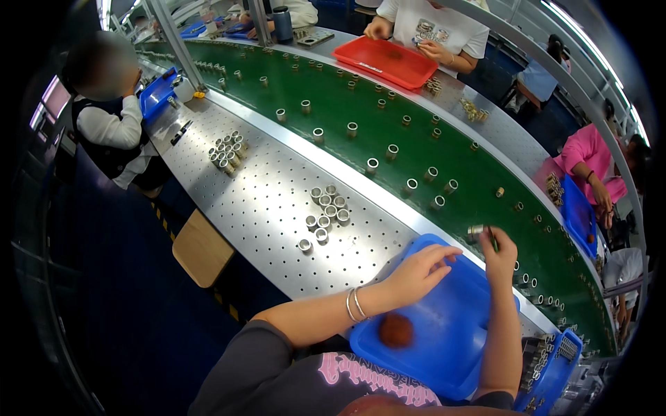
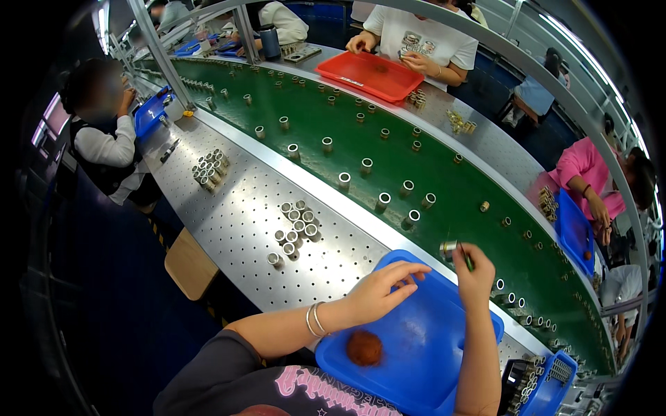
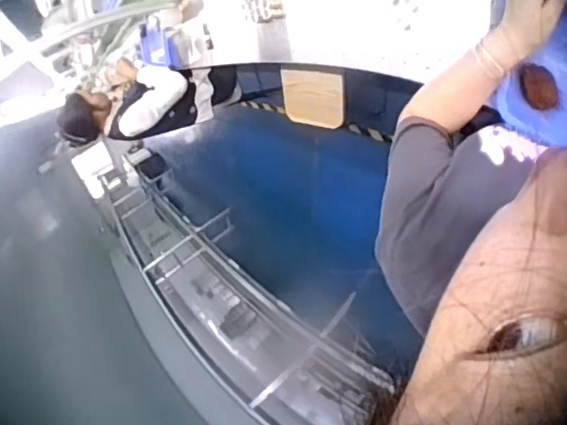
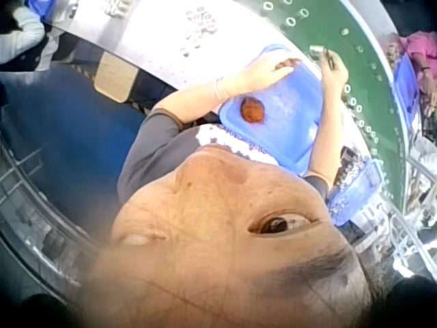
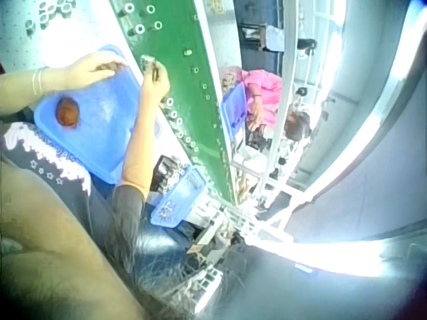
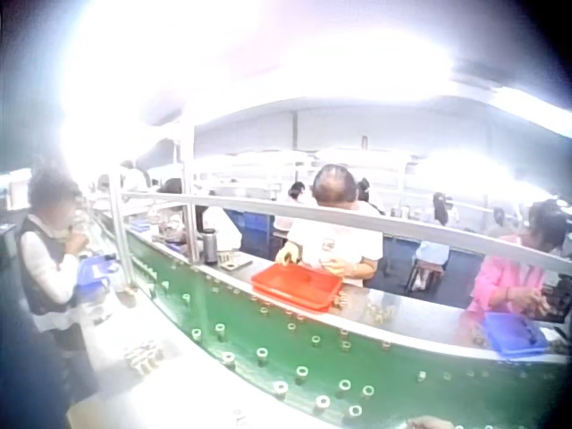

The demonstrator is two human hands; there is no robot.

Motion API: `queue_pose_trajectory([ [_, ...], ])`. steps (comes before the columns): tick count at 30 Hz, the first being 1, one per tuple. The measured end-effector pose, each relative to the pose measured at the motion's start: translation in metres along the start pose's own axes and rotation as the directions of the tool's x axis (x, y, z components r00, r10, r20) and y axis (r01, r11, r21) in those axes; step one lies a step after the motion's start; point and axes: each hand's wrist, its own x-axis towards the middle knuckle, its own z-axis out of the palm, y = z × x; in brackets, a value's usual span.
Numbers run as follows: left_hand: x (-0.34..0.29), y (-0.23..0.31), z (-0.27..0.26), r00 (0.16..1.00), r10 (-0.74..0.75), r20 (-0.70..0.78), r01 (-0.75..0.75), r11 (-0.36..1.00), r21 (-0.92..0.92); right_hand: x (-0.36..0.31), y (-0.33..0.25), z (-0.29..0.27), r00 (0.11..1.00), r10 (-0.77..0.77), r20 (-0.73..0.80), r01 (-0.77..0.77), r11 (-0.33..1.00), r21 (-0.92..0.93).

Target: The person uses a pair of green-handled pliers to manipulate small cylindrical metal parts over a blue tray. They repeatedly pick up a part, use the pliers to adjust or press a component on it, and place it into a designated slot on a green pegboard. The process is repetitive and involves handling multiple identical metal cylinders.

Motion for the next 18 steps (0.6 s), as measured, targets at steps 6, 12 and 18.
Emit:
queue_pose_trajectory([
  [6, -0.013, 0.009, 0.015, 0.968, 0.058, 0.245, -0.079, 0.994, 0.077, -0.095, -0.035, -0.033, 0.989, 0.127, 0.070, -0.137, 0.977, 0.163],
  [12, -0.047, 0.027, 0.032, 0.943, -0.041, 0.329, 0.083, 0.990, -0.116, -0.146, -0.050, -0.041, 0.976, 0.180, 0.126, -0.209, 0.939, 0.274],
  [18, -0.062, 0.035, 0.047, 0.940, -0.183, 0.287, 0.292, 0.867, -0.404, -0.166, -0.050, -0.037, 0.996, 0.085, -0.002, -0.082, 0.966, 0.244],
])
